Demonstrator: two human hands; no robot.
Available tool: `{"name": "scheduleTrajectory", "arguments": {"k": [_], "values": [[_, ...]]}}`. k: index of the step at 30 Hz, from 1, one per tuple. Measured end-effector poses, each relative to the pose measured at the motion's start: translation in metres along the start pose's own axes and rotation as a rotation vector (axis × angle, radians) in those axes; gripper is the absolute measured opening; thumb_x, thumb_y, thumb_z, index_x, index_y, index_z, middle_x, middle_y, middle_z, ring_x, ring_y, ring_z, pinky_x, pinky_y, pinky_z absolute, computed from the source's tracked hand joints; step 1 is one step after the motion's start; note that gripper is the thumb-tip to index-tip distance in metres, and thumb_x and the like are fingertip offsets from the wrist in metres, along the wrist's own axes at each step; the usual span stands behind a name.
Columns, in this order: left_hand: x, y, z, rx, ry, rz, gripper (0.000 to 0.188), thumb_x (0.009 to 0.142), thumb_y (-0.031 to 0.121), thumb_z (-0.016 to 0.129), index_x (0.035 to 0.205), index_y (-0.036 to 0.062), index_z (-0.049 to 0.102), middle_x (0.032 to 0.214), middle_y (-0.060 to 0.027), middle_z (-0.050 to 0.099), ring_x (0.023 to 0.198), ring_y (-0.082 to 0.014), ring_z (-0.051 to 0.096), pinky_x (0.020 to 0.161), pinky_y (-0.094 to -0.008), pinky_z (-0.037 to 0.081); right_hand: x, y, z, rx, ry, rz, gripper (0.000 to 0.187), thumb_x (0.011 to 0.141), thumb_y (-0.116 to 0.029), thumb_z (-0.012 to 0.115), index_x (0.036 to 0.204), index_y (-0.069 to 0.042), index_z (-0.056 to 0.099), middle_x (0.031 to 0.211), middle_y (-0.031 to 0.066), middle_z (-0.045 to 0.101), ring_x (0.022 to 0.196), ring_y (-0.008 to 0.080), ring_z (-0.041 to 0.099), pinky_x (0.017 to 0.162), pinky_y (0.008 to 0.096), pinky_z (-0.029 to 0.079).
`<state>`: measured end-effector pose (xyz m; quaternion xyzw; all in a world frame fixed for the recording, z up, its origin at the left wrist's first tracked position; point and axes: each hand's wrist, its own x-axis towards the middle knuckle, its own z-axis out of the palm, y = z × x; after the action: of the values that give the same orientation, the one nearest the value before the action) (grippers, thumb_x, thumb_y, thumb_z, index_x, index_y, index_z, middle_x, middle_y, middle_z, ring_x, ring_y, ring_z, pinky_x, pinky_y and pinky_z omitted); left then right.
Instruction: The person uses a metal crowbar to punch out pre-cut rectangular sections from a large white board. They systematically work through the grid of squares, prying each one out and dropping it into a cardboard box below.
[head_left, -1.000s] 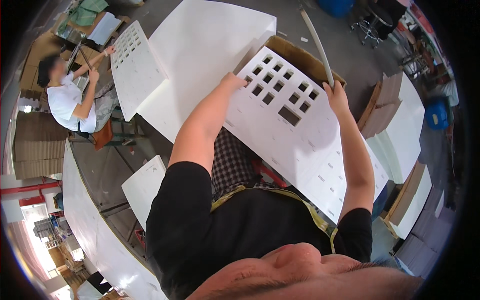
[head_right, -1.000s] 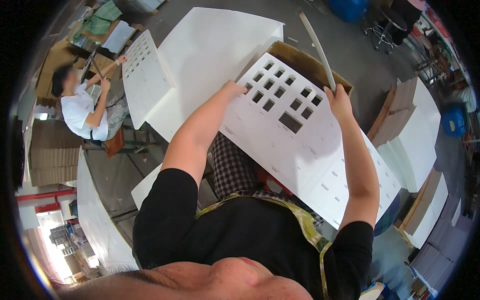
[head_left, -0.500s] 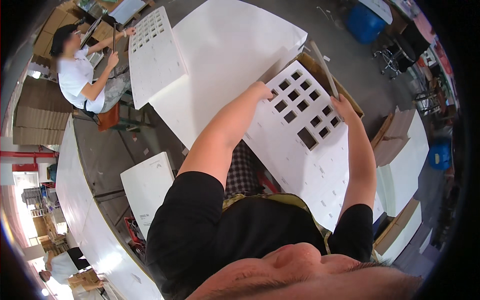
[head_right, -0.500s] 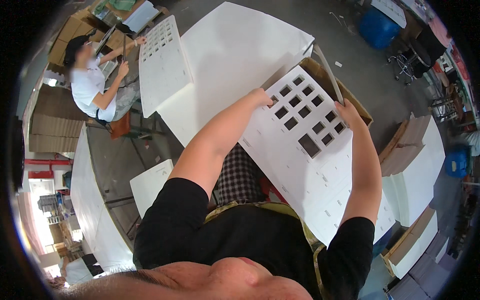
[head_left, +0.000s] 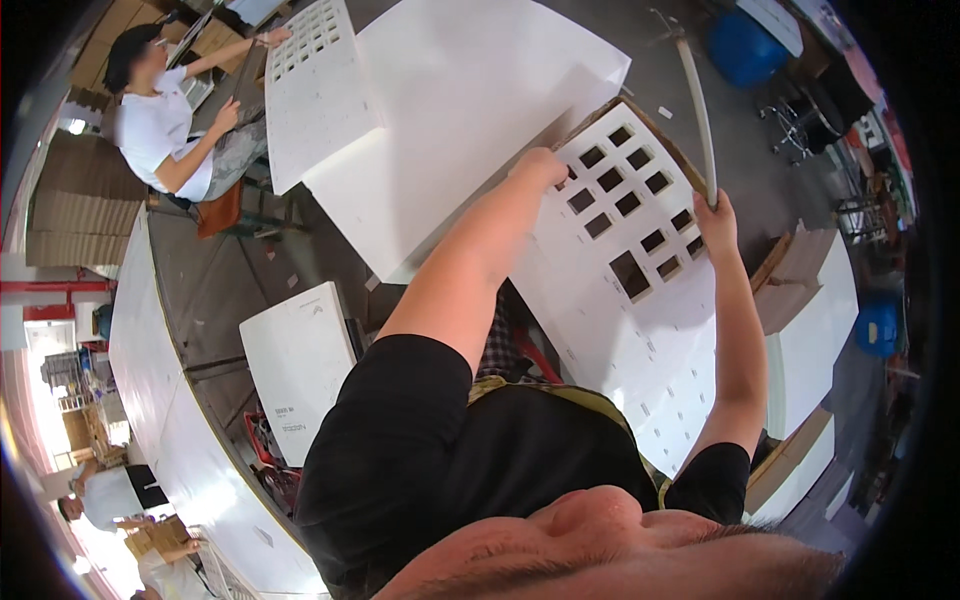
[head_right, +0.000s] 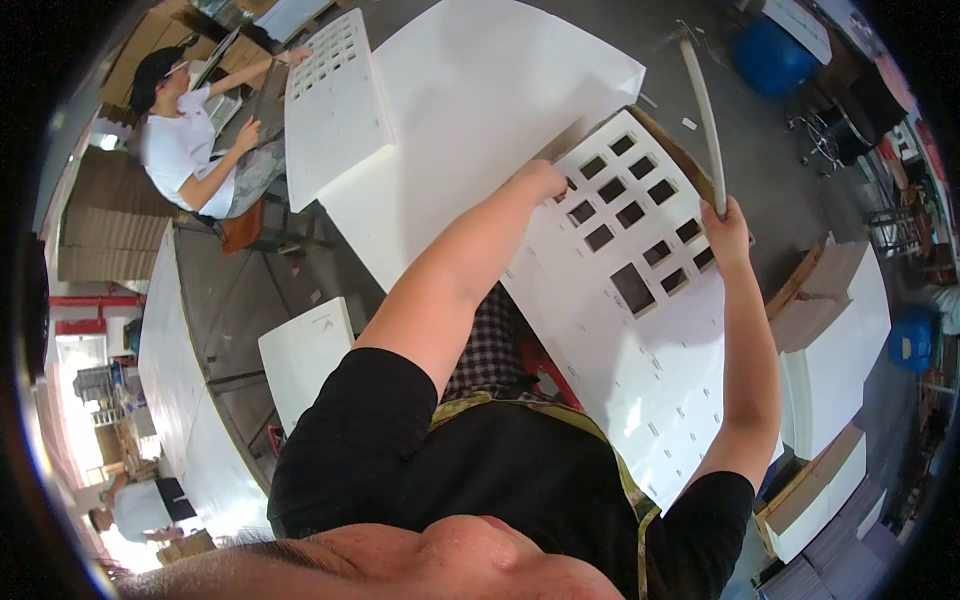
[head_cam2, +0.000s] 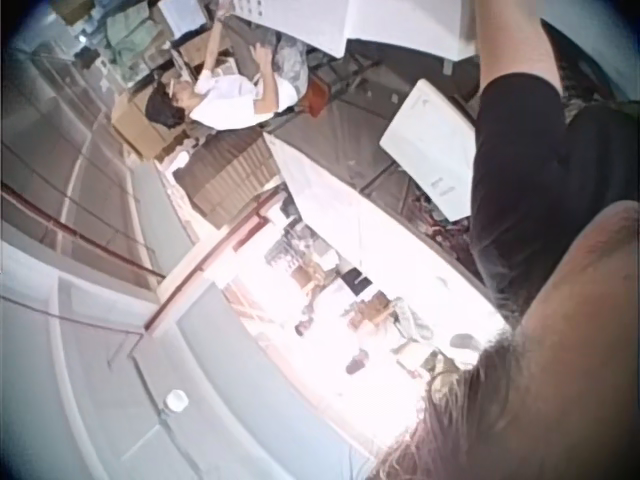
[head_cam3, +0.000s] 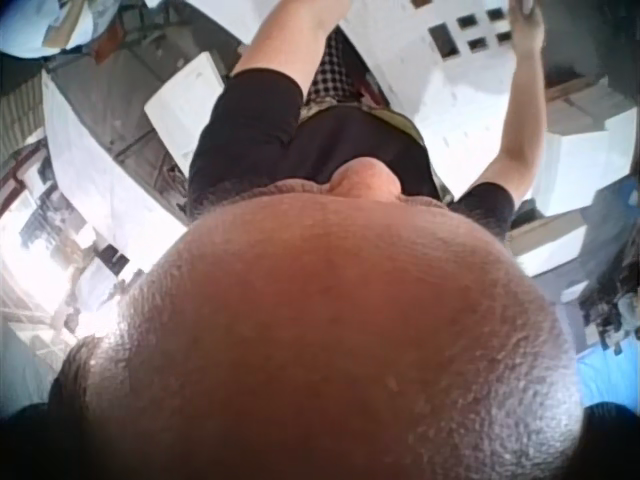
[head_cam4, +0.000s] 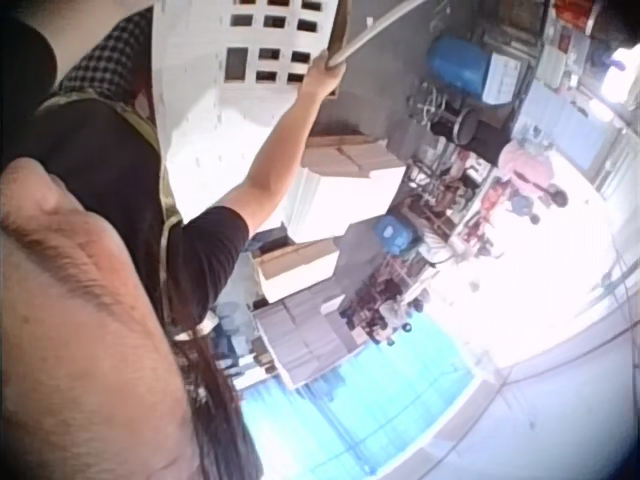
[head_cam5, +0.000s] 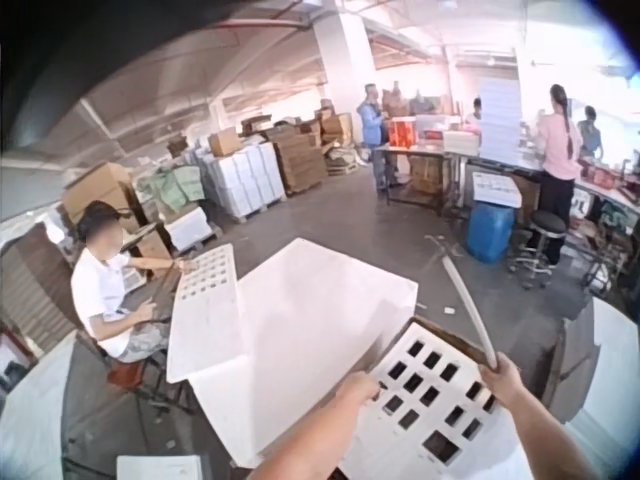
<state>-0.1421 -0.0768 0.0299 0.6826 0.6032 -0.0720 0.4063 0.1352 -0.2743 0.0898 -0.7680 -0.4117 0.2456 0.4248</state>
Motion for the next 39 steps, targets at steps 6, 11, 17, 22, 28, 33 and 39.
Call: {"name": "scheduleTrajectory", "arguments": {"k": [6,11,17,22,28,33,39], "values": [[-0.041,0.008,-0.004,0.020,0.198,0.017,0.029,0.068,0.023,0.071,0.092,0.0072,0.072,0.108,-0.0142,0.067,0.101,-0.0269,0.064,0.084,-0.0382,0.050,0.003,0.005,0.004,-0.032,-0.007,0.026,0.023,0.089,-0.025,0.061,0.090,-0.003,0.055,0.073,0.0013,0.052,0.068,0.0104,0.046,0.062,0.0277,0.041],[-0.006,-0.015,-0.020,0.078,-0.155,0.250,0.050,0.062,0.028,0.079,0.105,0.0052,0.068,0.106,-0.0159,0.067,0.096,-0.0271,0.065,0.081,-0.0357,0.052,0.011,0.022,0.005,0.016,-0.037,0.015,0.023,0.089,-0.023,0.061,0.100,-0.002,0.058,0.076,0.0003,0.055,0.070,0.0098,0.047,0.065,0.0266,0.041],[-0.017,-0.002,-0.026,0.279,-0.199,0.221,0.051,0.064,0.027,0.079,0.106,0.0012,0.068,0.108,-0.0164,0.067,0.099,-0.0264,0.065,0.083,-0.0353,0.051,0.006,0.014,0.006,-0.017,-0.020,0.006,0.023,0.090,-0.021,0.060,0.101,-0.001,0.059,0.079,0.0010,0.057,0.072,0.0096,0.049,0.067,0.0264,0.043],[-0.044,0.011,-0.042,0.423,-0.151,0.295,0.049,0.066,0.030,0.076,0.104,0.0012,0.069,0.109,-0.0173,0.066,0.100,-0.0283,0.064,0.084,-0.0360,0.051,0.007,0.013,0.006,-0.046,-0.018,-0.015,0.021,0.091,-0.021,0.060,0.098,-0.001,0.059,0.077,0.0002,0.056,0.070,0.0084,0.048,0.064,0.0251,0.042],[-0.037,0.013,-0.040,0.475,-0.164,0.306,0.046,0.067,0.030,0.075,0.102,0.0015,0.069,0.104,-0.0186,0.067,0.097,-0.0286,0.065,0.083,-0.0364,0.052,0.006,0.009,0.007,0.000,-0.026,-0.018,0.020,0.091,-0.021,0.060,0.098,-0.002,0.059,0.078,-0.0010,0.056,0.070,0.0065,0.047,0.063,0.0233,0.041],[0.007,-0.006,-0.004,0.356,-0.019,0.274,0.043,0.071,0.037,0.073,0.101,0.0054,0.071,0.105,-0.0178,0.067,0.098,-0.0296,0.064,0.085,-0.0376,0.050,0.006,0.011,0.011,0.073,-0.015,-0.013,0.021,0.091,-0.021,0.061,0.099,-0.002,0.059,0.078,-0.0013,0.056,0.071,0.0068,0.048,0.064,0.0236,0.041],[0.027,-0.038,-0.020,-0.240,-0.339,0.323,0.042,0.078,0.038,0.071,0.105,0.0061,0.069,0.104,-0.0100,0.068,0.101,-0.0220,0.062,0.091,-0.0351,0.043,0.014,0.022,0.013,0.091,-0.051,0.026,0.028,0.089,-0.024,0.063,0.104,-0.002,0.059,0.081,0.0000,0.058,0.074,0.0090,0.050,0.068,0.0252,0.042]]}}
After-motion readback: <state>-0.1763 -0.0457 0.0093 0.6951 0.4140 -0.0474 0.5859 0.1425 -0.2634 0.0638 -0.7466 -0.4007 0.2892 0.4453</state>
